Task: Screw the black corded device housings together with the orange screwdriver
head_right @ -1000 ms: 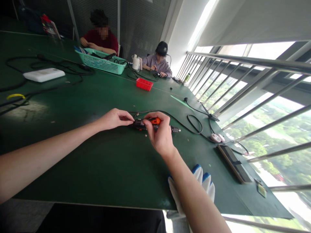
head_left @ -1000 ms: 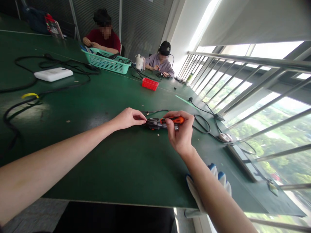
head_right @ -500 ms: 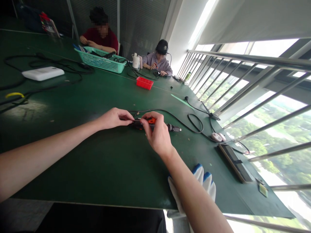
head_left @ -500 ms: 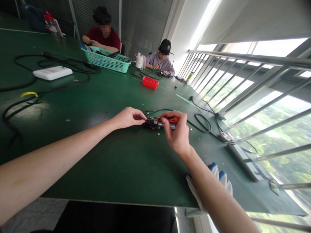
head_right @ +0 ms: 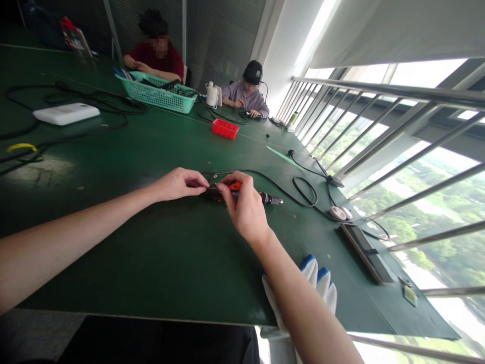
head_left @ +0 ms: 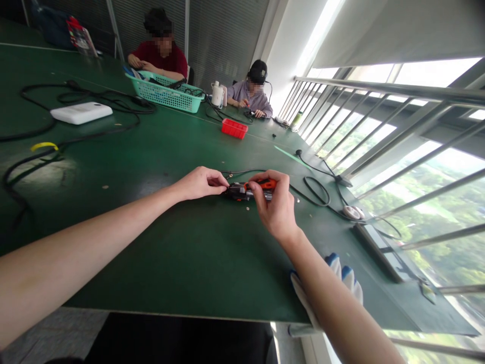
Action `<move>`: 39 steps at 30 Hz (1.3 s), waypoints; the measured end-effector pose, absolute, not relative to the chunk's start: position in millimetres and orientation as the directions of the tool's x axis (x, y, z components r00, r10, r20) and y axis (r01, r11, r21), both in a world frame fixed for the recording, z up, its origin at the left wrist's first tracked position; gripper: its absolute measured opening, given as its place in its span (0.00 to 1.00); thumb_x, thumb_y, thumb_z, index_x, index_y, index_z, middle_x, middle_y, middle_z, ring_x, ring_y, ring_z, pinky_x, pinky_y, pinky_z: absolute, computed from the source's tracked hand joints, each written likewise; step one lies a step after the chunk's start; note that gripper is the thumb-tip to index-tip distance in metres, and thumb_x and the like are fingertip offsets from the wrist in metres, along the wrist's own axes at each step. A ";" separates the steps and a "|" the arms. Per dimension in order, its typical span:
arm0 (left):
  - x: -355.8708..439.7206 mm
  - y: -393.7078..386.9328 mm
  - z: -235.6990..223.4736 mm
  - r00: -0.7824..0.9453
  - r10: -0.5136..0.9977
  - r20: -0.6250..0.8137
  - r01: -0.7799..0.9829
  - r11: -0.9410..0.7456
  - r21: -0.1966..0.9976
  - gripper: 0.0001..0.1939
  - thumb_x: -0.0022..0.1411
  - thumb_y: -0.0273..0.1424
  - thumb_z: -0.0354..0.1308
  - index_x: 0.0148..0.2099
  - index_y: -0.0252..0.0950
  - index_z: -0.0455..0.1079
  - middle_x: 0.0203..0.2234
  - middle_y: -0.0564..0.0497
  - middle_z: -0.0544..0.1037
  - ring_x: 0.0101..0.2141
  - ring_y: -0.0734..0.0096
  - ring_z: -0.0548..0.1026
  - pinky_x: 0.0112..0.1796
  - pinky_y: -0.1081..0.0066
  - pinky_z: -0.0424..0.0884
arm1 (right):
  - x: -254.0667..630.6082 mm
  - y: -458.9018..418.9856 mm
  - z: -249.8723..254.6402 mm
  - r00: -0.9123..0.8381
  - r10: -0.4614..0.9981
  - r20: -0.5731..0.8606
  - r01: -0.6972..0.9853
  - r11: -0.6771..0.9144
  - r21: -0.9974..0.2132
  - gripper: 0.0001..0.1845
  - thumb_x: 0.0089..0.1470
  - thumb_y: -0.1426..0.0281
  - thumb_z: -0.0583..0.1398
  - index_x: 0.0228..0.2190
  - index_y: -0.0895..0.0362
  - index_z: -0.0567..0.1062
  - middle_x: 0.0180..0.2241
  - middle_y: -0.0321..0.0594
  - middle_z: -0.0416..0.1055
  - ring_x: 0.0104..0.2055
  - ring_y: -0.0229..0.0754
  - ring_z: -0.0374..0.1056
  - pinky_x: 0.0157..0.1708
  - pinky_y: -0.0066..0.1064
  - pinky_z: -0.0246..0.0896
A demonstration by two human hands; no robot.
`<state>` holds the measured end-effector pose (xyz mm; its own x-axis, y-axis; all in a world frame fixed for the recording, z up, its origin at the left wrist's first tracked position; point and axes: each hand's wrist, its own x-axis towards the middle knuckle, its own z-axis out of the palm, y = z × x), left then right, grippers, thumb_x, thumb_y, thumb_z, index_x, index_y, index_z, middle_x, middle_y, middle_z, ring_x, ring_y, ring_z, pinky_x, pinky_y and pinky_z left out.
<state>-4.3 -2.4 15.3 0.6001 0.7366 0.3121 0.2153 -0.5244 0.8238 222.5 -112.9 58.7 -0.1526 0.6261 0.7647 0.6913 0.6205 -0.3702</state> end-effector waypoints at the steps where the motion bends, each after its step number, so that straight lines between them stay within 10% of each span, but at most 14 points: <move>1: -4.2 -3.0 15.9 0.600 0.735 0.314 0.219 -0.529 0.820 0.14 0.58 0.40 0.67 0.42 0.36 0.80 0.38 0.48 0.85 0.40 0.62 0.82 0.48 0.62 0.77 | 222.7 -112.8 59.0 -0.140 0.631 0.763 0.695 0.612 -0.379 0.13 0.67 0.59 0.58 0.47 0.51 0.64 0.42 0.41 0.77 0.40 0.41 0.75 0.41 0.33 0.71; 39: 0.8 -6.0 12.5 0.584 0.712 0.389 0.224 -0.603 0.766 0.08 0.58 0.33 0.63 0.39 0.35 0.75 0.39 0.48 0.83 0.38 0.66 0.81 0.44 0.66 0.77 | 223.9 -112.9 58.2 -0.197 0.605 0.772 0.696 0.640 -0.324 0.06 0.67 0.64 0.56 0.44 0.51 0.66 0.40 0.40 0.77 0.42 0.42 0.77 0.41 0.34 0.72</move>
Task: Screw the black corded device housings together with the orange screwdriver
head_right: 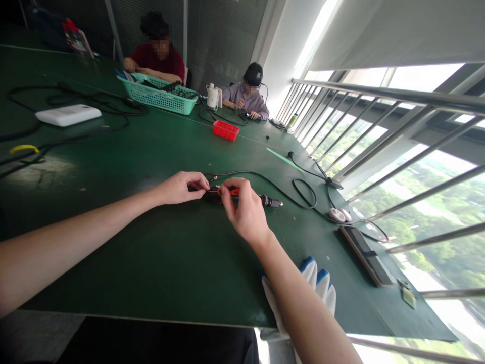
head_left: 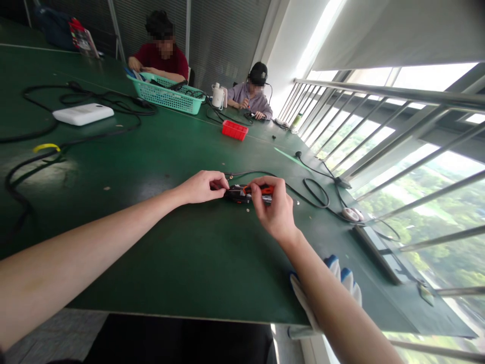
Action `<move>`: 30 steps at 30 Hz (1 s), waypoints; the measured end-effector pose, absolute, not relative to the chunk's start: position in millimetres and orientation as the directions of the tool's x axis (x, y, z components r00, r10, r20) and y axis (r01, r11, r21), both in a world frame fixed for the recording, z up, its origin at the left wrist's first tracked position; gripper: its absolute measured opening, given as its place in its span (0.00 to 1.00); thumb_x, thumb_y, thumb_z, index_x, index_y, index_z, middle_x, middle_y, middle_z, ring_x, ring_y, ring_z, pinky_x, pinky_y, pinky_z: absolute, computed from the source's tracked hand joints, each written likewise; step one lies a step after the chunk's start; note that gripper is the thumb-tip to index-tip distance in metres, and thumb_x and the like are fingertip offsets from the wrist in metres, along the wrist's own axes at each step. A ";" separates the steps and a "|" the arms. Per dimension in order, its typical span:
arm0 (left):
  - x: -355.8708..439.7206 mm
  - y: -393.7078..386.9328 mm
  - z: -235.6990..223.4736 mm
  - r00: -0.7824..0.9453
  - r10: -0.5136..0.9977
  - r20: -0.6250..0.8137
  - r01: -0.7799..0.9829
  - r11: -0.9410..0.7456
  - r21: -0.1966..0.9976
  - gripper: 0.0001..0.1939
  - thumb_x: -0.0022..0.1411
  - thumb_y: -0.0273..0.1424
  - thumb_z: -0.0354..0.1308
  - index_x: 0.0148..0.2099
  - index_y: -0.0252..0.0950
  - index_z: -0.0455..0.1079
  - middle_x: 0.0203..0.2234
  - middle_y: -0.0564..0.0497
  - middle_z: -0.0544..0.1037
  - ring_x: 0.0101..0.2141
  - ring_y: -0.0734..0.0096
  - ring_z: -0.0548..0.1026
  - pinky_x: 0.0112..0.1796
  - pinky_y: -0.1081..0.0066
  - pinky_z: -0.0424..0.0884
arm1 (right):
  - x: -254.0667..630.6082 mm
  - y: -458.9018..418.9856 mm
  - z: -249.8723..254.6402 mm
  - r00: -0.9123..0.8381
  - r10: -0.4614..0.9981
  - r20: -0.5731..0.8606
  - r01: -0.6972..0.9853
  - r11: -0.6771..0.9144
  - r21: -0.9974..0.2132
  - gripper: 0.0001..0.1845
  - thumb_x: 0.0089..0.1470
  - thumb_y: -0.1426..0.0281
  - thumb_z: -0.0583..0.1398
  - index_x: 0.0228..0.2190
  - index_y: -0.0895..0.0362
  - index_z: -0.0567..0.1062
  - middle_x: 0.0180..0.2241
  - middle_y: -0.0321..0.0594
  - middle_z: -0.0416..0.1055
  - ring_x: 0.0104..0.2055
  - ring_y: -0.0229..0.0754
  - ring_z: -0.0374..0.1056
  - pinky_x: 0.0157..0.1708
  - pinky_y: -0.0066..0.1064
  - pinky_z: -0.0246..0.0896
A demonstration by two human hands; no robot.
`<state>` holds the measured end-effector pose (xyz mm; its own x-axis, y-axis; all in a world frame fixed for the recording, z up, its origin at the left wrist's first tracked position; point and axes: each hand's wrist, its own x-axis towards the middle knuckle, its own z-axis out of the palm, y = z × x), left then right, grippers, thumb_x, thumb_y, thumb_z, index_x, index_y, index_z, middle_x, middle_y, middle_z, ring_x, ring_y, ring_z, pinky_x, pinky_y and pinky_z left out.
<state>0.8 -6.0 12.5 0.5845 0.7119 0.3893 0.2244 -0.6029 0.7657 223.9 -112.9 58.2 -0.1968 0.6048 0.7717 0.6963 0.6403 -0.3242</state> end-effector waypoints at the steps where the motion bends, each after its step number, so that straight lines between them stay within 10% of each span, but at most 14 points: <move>1: 0.9 -5.8 12.4 0.585 0.713 0.387 0.223 -0.600 0.768 0.08 0.58 0.33 0.63 0.40 0.35 0.75 0.39 0.48 0.83 0.38 0.66 0.81 0.45 0.66 0.77 | 223.7 -113.1 58.1 -0.199 0.607 0.769 0.702 0.636 -0.321 0.07 0.67 0.63 0.56 0.44 0.51 0.66 0.41 0.40 0.77 0.41 0.42 0.77 0.41 0.34 0.72; 30: -0.3 -5.6 14.4 0.589 0.739 0.326 0.292 -0.571 0.767 0.11 0.59 0.37 0.62 0.42 0.36 0.76 0.38 0.49 0.83 0.39 0.65 0.80 0.44 0.66 0.75 | 226.1 -109.2 62.1 -0.237 0.547 0.803 0.882 0.468 -0.058 0.11 0.67 0.60 0.57 0.42 0.54 0.67 0.29 0.34 0.76 0.25 0.36 0.72 0.24 0.27 0.56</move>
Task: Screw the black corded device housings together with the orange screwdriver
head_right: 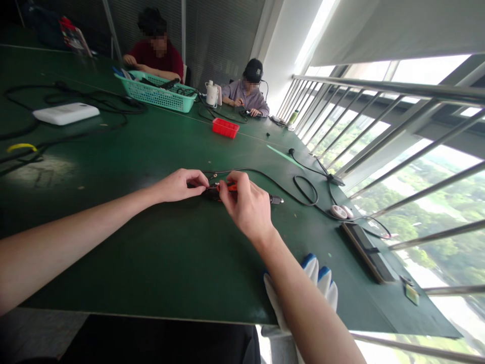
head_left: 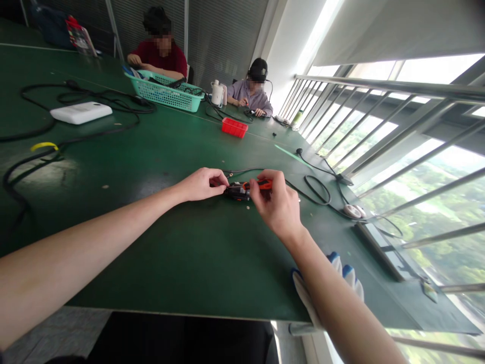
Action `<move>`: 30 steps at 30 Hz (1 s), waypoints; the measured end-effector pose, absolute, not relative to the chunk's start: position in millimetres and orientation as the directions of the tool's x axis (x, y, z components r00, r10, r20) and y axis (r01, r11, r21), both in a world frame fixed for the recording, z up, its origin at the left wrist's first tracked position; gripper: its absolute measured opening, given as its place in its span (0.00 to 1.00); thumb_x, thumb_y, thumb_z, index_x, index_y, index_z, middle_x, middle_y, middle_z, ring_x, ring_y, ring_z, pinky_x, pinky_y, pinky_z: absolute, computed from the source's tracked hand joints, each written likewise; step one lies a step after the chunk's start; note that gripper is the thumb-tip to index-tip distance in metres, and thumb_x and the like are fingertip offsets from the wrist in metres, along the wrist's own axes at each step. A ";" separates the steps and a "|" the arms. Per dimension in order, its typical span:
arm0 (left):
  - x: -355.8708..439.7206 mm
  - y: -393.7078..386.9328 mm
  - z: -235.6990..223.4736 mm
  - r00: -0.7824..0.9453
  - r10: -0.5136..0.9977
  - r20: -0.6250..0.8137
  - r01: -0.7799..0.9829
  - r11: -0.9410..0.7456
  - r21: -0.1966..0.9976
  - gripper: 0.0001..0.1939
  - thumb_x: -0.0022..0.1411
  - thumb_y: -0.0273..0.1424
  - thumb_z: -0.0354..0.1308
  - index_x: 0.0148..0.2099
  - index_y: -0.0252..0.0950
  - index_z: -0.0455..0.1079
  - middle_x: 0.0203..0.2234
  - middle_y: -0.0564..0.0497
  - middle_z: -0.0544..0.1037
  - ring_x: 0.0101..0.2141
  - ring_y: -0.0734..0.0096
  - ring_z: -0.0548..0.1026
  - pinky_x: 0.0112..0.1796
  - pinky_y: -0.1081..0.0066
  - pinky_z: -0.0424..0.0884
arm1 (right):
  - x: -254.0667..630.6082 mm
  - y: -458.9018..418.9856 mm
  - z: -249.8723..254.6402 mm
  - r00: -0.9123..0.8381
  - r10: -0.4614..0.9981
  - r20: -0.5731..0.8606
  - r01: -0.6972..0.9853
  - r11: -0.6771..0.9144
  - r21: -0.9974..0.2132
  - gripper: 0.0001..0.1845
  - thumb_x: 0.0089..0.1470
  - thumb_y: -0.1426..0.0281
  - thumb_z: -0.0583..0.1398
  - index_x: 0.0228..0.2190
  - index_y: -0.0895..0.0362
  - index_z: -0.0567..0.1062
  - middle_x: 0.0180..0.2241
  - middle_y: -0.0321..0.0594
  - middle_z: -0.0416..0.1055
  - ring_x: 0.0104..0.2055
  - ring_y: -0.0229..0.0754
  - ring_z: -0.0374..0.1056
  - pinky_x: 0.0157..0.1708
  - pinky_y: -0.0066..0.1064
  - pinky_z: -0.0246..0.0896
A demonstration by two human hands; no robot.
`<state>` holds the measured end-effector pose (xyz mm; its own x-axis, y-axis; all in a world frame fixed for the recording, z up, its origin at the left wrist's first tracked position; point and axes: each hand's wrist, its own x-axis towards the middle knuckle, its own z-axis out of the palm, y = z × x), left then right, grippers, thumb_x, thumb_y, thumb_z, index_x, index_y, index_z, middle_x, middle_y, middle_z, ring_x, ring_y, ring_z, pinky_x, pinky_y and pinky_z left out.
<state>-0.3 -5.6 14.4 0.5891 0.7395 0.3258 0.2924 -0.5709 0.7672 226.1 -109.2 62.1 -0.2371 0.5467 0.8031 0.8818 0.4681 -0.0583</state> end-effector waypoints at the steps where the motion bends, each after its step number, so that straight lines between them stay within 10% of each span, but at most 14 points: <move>1: -0.2 -5.5 14.1 0.586 0.741 0.327 0.290 -0.569 0.770 0.11 0.59 0.37 0.62 0.42 0.36 0.76 0.38 0.49 0.83 0.39 0.65 0.80 0.44 0.66 0.75 | 225.8 -109.4 62.1 -0.241 0.544 0.804 0.881 0.470 -0.054 0.10 0.67 0.60 0.57 0.42 0.54 0.67 0.29 0.34 0.76 0.25 0.36 0.72 0.24 0.27 0.56; 30: -1.8 -7.7 17.0 0.595 0.741 0.311 0.336 -0.581 0.741 0.12 0.61 0.38 0.61 0.44 0.37 0.76 0.38 0.50 0.82 0.38 0.65 0.80 0.41 0.68 0.74 | 227.5 -108.7 62.6 -0.255 0.578 0.775 0.848 0.518 -0.108 0.12 0.64 0.63 0.59 0.47 0.53 0.66 0.36 0.39 0.76 0.33 0.42 0.74 0.36 0.32 0.68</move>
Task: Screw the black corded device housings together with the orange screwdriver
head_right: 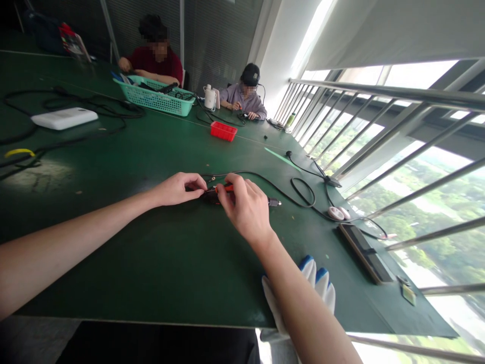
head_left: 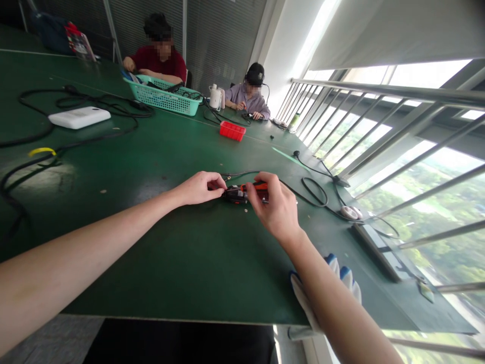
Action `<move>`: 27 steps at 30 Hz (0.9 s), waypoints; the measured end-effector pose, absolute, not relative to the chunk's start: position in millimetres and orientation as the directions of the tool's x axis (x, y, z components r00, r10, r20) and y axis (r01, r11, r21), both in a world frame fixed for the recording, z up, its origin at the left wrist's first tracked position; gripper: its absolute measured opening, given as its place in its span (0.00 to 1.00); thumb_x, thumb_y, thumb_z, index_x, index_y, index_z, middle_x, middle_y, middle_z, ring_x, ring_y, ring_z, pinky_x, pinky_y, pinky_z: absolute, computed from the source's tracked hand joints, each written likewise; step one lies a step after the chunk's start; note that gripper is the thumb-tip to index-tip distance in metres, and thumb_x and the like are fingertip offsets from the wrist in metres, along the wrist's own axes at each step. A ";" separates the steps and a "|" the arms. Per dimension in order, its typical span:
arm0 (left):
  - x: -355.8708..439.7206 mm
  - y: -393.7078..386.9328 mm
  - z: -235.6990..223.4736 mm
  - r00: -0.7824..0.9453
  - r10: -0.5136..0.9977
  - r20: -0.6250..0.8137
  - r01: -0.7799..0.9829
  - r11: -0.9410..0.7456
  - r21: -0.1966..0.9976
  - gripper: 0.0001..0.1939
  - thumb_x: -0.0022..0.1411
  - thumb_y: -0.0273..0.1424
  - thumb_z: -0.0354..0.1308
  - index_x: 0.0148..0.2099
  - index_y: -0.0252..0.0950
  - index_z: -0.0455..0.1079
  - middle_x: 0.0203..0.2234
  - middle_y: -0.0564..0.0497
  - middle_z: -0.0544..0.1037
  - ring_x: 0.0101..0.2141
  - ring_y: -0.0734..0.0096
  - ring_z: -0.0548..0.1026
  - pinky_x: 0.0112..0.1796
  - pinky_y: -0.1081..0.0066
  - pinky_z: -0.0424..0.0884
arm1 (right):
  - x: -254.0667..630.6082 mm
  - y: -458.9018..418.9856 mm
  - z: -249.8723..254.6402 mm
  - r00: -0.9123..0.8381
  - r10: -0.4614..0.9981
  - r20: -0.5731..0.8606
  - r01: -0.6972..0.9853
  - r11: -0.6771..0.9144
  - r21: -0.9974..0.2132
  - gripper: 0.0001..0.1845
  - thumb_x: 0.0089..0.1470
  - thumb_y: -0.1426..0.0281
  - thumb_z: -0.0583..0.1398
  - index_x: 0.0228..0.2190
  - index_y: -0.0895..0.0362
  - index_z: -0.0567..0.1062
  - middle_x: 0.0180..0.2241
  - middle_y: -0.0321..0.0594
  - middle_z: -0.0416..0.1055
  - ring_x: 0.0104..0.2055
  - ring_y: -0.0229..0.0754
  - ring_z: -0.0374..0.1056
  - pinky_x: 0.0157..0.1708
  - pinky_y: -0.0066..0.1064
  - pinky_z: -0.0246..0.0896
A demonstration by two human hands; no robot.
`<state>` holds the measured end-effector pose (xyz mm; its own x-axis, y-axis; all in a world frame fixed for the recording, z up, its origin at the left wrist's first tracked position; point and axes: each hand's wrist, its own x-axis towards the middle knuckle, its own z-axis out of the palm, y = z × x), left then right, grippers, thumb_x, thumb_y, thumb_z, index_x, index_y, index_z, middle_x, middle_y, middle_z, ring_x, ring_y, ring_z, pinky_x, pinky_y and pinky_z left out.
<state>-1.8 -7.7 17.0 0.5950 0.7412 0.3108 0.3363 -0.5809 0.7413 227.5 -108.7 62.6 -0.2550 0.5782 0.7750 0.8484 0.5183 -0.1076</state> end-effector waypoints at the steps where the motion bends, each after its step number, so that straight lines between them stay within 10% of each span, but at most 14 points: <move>1: -2.3 -7.7 17.5 0.597 0.740 0.309 0.343 -0.584 0.736 0.12 0.62 0.38 0.60 0.44 0.37 0.76 0.37 0.50 0.82 0.37 0.65 0.80 0.41 0.68 0.74 | 226.9 -109.0 62.2 -0.259 0.575 0.776 0.838 0.533 -0.115 0.13 0.64 0.63 0.59 0.47 0.53 0.65 0.37 0.40 0.76 0.34 0.42 0.74 0.36 0.32 0.69; 14: 5.8 -15.0 23.7 0.524 0.813 0.254 0.436 -0.512 0.740 0.12 0.60 0.41 0.60 0.39 0.37 0.75 0.34 0.50 0.82 0.34 0.64 0.79 0.35 0.68 0.73 | 251.8 -103.5 76.4 0.094 0.505 0.858 0.892 0.341 -0.298 0.11 0.58 0.64 0.59 0.42 0.53 0.65 0.26 0.32 0.70 0.24 0.39 0.68 0.27 0.32 0.64; 27: 8.6 -15.1 19.3 0.497 0.825 0.267 0.433 -0.503 0.748 0.11 0.59 0.40 0.61 0.38 0.38 0.74 0.33 0.50 0.81 0.34 0.63 0.79 0.34 0.68 0.73 | 247.1 -97.4 70.5 -0.065 0.514 0.855 0.929 0.345 -0.136 0.11 0.58 0.65 0.59 0.43 0.53 0.66 0.27 0.33 0.72 0.27 0.42 0.69 0.31 0.33 0.64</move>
<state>8.6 -15.1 19.3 0.4972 0.8254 0.2672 0.4332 -0.5030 0.7478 247.1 -97.4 70.5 -0.0654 0.5139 0.8554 0.9286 0.3451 -0.1364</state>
